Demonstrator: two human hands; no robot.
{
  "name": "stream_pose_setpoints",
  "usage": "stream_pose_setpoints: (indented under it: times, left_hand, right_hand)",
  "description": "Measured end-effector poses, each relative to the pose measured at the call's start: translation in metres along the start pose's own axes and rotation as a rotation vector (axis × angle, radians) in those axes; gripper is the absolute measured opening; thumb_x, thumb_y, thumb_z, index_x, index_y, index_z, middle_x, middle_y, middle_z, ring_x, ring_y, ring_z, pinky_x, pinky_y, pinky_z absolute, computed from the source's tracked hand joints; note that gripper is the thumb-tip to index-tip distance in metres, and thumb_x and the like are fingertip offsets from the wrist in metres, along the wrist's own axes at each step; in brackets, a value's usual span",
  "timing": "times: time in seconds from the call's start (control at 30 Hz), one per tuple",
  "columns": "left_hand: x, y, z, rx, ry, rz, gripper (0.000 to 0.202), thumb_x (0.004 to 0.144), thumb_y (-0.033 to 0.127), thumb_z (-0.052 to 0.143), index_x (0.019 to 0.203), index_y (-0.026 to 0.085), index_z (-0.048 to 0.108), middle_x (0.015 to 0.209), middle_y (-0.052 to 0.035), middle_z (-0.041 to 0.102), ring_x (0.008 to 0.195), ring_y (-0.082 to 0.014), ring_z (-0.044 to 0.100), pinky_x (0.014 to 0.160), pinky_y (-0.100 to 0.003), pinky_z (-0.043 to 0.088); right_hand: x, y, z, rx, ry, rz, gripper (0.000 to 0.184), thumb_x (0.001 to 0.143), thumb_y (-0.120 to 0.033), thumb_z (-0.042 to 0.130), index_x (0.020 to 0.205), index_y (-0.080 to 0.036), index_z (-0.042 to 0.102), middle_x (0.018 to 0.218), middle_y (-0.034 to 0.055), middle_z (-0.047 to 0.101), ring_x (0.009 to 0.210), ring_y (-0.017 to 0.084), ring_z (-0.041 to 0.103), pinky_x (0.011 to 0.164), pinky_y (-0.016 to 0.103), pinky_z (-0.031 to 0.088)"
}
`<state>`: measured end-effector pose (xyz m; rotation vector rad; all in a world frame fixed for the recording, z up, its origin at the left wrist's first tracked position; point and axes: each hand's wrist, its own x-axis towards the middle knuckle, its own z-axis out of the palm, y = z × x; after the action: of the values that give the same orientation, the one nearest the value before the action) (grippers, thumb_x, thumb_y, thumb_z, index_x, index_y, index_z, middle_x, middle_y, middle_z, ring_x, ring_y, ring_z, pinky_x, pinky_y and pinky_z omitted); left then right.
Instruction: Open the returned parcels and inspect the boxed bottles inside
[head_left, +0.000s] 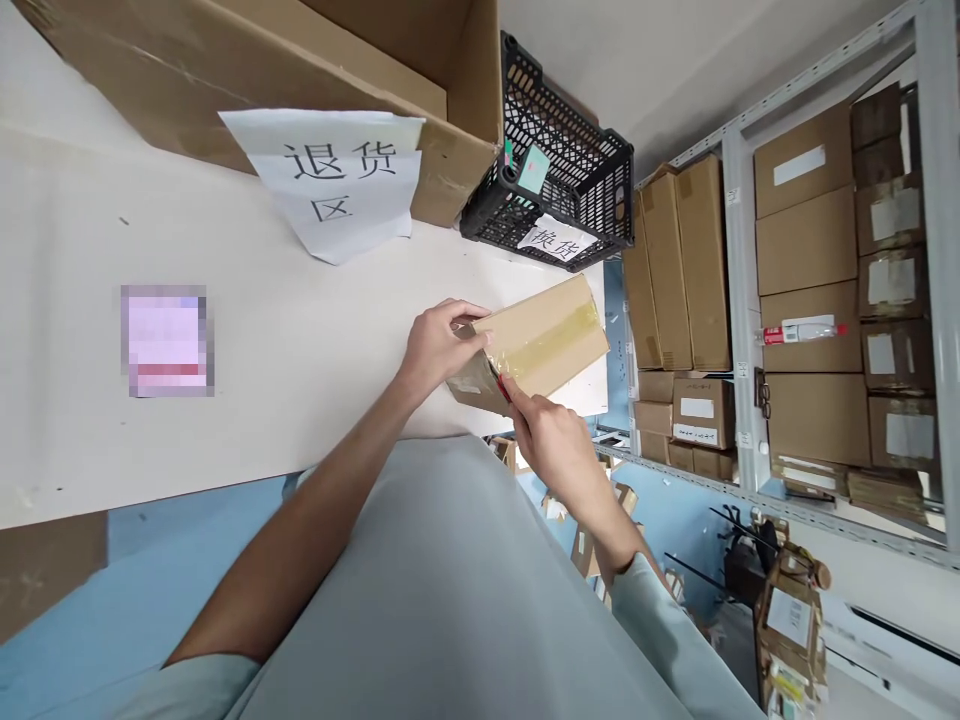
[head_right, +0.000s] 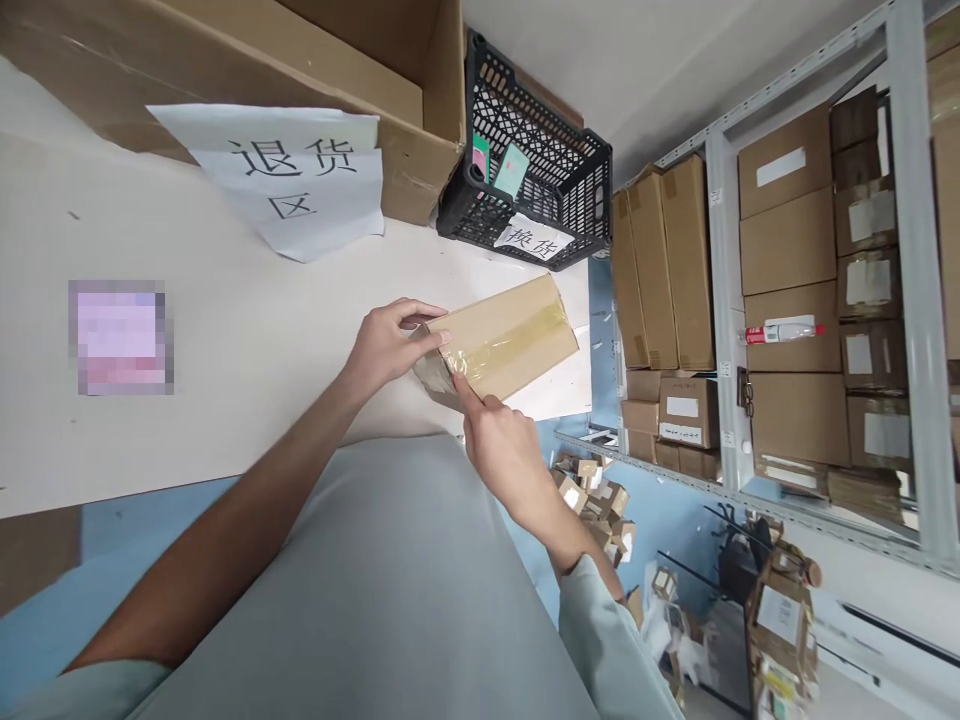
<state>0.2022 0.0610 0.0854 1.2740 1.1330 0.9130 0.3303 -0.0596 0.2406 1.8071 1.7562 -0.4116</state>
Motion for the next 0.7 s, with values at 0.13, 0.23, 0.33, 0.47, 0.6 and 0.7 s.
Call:
stream_pose_setpoints:
  times: [0.13,0.23,0.33,0.47,0.6,0.7]
  left_hand:
    - [-0.001,-0.001,0.002,-0.011,0.023,0.007,0.032,0.079,0.032,0.079,0.110,0.023,0.085,0.122,-0.0061,0.083,0.112,-0.0265,0.076,0.107,-0.040,0.061]
    - [-0.003,-0.003,0.002,-0.016,0.020,0.035,0.035,0.081,0.035,0.078,0.113,0.022,0.085,0.124,-0.0068,0.082,0.113,-0.0263,0.076,0.108,-0.041,0.061]
    - [-0.006,-0.005,0.003,0.017,0.027,0.056,0.038,0.085,0.038,0.075,0.119,0.023,0.083,0.127,-0.0073,0.081,0.118,-0.0265,0.075,0.111,-0.042,0.060]
    - [-0.017,-0.007,0.015,0.066,0.096,0.067,0.045,0.093,0.040,0.070,0.133,0.022,0.077,0.138,-0.0102,0.077,0.128,-0.0267,0.072,0.118,-0.045,0.056]
    - [-0.043,-0.008,0.039,0.079,0.258,0.100,0.062,0.102,0.046,0.067,0.159,0.024,0.058,0.165,-0.0165,0.059,0.152,-0.0294,0.059,0.127,-0.050,0.050]
    - [-0.067,-0.010,0.055,0.138,0.289,0.100,0.076,0.105,0.053,0.067,0.172,0.028,0.041,0.178,-0.0179,0.043,0.167,-0.0302,0.042,0.133,-0.053,0.043]
  right_hand:
    - [-0.025,0.005,0.013,-0.088,-0.168,0.034,0.065,0.112,-0.015,0.047,0.176,-0.029,0.044,0.104,0.0127,0.085,0.091,0.027,0.082,0.075,0.031,0.055]
    - [-0.053,0.024,0.027,-0.018,-0.148,-0.024,0.061,0.113,-0.015,0.046,0.172,-0.028,0.050,0.101,0.0123,0.085,0.086,0.027,0.082,0.070,0.030,0.054]
    - [-0.070,0.057,0.035,0.228,0.069,-0.082,0.054,0.117,-0.028,0.044,0.171,-0.029,0.051,0.107,0.0092,0.085,0.085,0.025,0.082,0.070,0.030,0.055]
    - [-0.035,0.118,0.042,0.533,0.481,0.100,0.054,0.118,-0.050,0.042,0.160,-0.022,0.059,0.104,0.0104,0.084,0.079,0.025,0.078,0.069,0.032,0.056]
    - [0.041,0.170,0.058,0.701,0.669,0.227,0.058,0.117,-0.058,0.037,0.150,-0.018,0.062,0.110,0.0141,0.083,0.077,0.024,0.075,0.071,0.033,0.054]
    - [0.079,0.185,0.077,0.804,0.696,0.245,0.065,0.117,-0.062,0.029,0.144,-0.013,0.061,0.096,0.0124,0.082,0.073,0.023,0.074,0.069,0.033,0.054]
